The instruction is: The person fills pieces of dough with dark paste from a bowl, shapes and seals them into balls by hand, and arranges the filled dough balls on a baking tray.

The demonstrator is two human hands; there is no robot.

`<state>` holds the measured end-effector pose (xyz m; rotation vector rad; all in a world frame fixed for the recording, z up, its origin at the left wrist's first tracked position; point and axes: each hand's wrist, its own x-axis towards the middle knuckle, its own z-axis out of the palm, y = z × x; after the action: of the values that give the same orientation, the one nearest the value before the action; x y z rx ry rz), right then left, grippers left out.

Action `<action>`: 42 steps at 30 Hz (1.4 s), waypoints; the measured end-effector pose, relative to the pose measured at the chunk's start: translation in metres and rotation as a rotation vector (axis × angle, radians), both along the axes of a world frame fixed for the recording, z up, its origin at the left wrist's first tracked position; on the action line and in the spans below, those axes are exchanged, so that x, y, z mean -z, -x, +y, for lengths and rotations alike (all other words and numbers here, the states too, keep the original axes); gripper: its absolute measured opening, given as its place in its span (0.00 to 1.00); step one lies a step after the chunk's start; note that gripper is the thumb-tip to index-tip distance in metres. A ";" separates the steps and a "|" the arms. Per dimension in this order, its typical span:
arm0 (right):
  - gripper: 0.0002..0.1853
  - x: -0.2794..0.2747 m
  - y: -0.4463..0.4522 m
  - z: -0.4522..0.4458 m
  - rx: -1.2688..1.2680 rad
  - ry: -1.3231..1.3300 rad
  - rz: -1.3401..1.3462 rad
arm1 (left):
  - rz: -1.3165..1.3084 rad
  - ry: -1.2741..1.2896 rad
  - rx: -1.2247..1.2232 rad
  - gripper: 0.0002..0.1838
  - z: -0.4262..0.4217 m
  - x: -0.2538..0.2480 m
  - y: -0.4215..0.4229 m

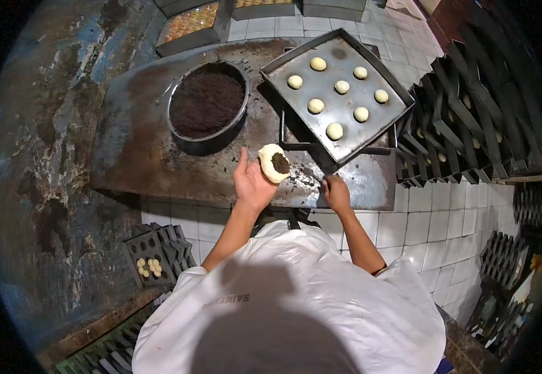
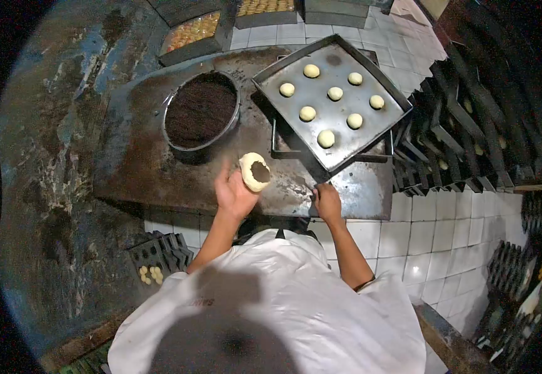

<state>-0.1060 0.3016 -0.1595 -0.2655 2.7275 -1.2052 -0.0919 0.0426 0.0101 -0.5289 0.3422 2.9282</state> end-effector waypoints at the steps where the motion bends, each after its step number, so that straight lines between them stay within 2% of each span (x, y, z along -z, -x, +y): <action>1: 0.10 -0.015 0.002 -0.008 -0.010 -0.098 0.214 | 0.006 0.007 -0.002 0.32 0.000 -0.002 -0.002; 2: 0.10 -0.029 0.007 -0.021 0.026 0.028 0.362 | 0.036 0.016 0.017 0.33 0.000 -0.003 -0.003; 3: 0.13 -0.049 0.013 -0.036 0.034 0.191 0.371 | 0.062 0.020 0.040 0.34 0.002 -0.002 -0.004; 5: 0.22 -0.125 0.015 -0.073 0.064 0.587 -0.172 | 0.085 0.015 0.069 0.33 0.005 0.003 -0.007; 6: 0.26 -0.134 0.022 -0.085 -0.035 0.761 -0.200 | 0.115 0.017 0.085 0.31 0.007 0.006 -0.005; 7: 0.27 -0.171 0.021 -0.095 -0.034 0.915 -0.466 | 0.123 0.011 0.092 0.31 0.008 0.014 -0.003; 9: 0.29 -0.172 0.027 -0.102 -0.104 1.148 -0.755 | 0.038 0.133 -0.012 0.26 0.005 0.022 0.003; 10: 0.29 -0.173 0.029 -0.100 -0.135 1.027 -0.699 | 0.013 0.284 0.013 0.21 0.000 0.017 0.002; 11: 0.30 -0.173 0.031 -0.096 -0.168 0.903 -0.641 | 0.027 0.285 0.005 0.21 -0.009 0.014 0.003; 12: 0.38 -0.177 0.031 -0.098 -0.210 0.902 -0.582 | 0.023 0.465 0.088 0.19 -0.020 0.012 0.002; 13: 0.38 -0.180 0.028 -0.101 -0.220 0.890 -0.584 | 0.011 0.641 0.170 0.19 -0.029 0.012 -0.001; 15: 0.42 -0.189 0.020 -0.106 -0.332 0.226 0.159 | -0.014 0.715 0.192 0.22 -0.042 0.009 -0.006; 17: 0.43 -0.192 0.018 -0.118 -0.349 0.209 0.231 | 0.038 0.818 0.257 0.28 -0.052 -0.010 -0.011; 18: 0.40 -0.201 0.019 -0.125 -0.360 0.152 0.221 | 0.034 0.860 0.228 0.32 -0.056 -0.022 -0.014; 19: 0.38 -0.207 0.021 -0.131 -0.372 0.096 0.214 | 0.041 0.860 0.217 0.32 -0.062 -0.026 -0.015; 20: 0.31 -0.205 0.021 -0.138 -0.359 0.124 0.319 | 0.064 0.895 0.172 0.31 -0.069 -0.029 -0.017; 21: 0.31 -0.208 0.021 -0.145 -0.366 0.120 0.325 | 0.085 0.927 0.127 0.30 -0.077 -0.030 -0.018; 24: 0.21 -0.225 0.018 -0.169 -0.366 0.330 0.318 | 0.095 0.956 -0.018 0.28 -0.094 -0.037 -0.019; 26: 0.23 -0.246 0.009 -0.190 -0.383 0.338 0.270 | 0.096 0.886 -0.256 0.23 -0.101 -0.030 -0.016; 27: 0.25 -0.252 0.006 -0.202 -0.393 0.352 0.220 | 0.098 0.881 -0.268 0.23 -0.103 -0.032 -0.015; 29: 0.24 -0.251 0.001 -0.222 -0.388 0.317 0.288 | 0.004 0.748 -0.431 0.20 -0.108 -0.038 -0.016; 31: 0.23 -0.253 0.001 -0.236 -0.389 0.148 0.286 | 0.040 0.732 -0.445 0.17 -0.114 -0.039 -0.016; 33: 0.21 -0.257 0.003 -0.247 -0.381 0.155 0.327 | 0.205 0.575 -0.405 0.15 -0.125 -0.043 -0.018; 34: 0.21 -0.263 0.004 -0.252 -0.341 0.184 0.308 | 0.272 0.598 -0.348 0.20 -0.132 -0.045 -0.021; 36: 0.19 -0.275 -0.001 -0.266 -0.192 0.325 0.370 | 0.361 0.532 -0.286 0.20 -0.144 -0.055 -0.029; 37: 0.17 -0.270 0.000 -0.267 -0.124 0.304 0.374 | 0.447 0.460 -0.226 0.20 -0.148 -0.062 -0.032; 39: 0.14 -0.263 -0.005 -0.278 -0.024 0.554 0.154 | 0.498 0.459 -0.156 0.23 -0.153 -0.067 -0.036; 40: 0.14 -0.257 -0.009 -0.279 -0.002 0.547 0.156 | 0.526 0.527 -0.139 0.24 -0.154 -0.069 -0.036; 42: 0.13 -0.252 -0.012 -0.282 0.010 0.649 -0.032 | 0.569 0.587 -0.106 0.25 -0.156 -0.069 -0.029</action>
<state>-0.0940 0.0198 0.0923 -0.2933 2.2247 -2.0403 -0.0626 -0.1132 0.0787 0.2668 1.2909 2.9945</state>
